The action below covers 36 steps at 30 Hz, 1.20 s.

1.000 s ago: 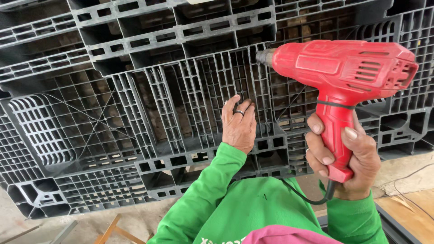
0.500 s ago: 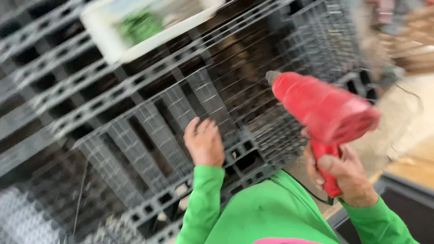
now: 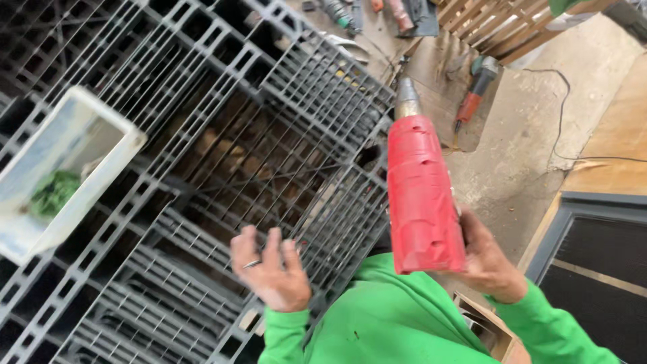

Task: The person repairs a black plastic crate by heating and melting sections of the crate with a heat gun and a soldering iron, then uses pliers to trim and adjust the softened plastic. The person repositions the crate multiple times to access different areas and continues melting and trimming until the repair is complete.

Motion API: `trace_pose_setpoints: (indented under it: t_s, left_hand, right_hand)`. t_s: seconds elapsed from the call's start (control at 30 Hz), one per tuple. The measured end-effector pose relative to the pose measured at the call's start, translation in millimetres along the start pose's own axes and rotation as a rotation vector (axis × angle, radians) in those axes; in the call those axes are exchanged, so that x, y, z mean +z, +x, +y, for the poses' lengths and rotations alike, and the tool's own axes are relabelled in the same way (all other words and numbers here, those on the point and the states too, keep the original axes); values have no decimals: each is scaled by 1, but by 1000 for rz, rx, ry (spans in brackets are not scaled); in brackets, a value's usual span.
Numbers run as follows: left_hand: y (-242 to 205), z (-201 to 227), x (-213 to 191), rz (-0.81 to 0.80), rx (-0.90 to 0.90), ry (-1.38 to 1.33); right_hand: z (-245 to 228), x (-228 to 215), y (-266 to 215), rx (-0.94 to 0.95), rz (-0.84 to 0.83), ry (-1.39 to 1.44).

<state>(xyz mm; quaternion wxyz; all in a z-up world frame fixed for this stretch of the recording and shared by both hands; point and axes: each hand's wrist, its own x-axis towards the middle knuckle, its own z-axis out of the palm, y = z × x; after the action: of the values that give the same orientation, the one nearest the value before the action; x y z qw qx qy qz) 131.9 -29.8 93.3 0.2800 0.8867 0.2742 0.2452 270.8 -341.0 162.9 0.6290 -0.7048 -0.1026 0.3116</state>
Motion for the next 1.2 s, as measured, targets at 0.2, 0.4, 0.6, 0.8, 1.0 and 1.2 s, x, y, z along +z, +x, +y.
trace_pose_setpoints:
  t_s: [0.2,0.4,0.6,0.8,1.0,1.2]
  left_hand:
    - [31,135,137,-390,98,-245]
    - [67,195,262,-445,123,-104]
    - [78,211,307,-325,23,37]
    - [50,175,323,-236,134,176]
    - [39,161,335,-140,152,259]
    - [40,179,335,-89,66,217]
  right_hand:
    - [35,-76,55,-36,248,-113]
    - [126,-206,130,167,478,-527]
    - [228,-288,262,218,438,-759]
    - [324,-323,373,257,385,-911]
    - [362,-337,422,225,451,-907]
    - [355,-334,413,152,457,-1056]
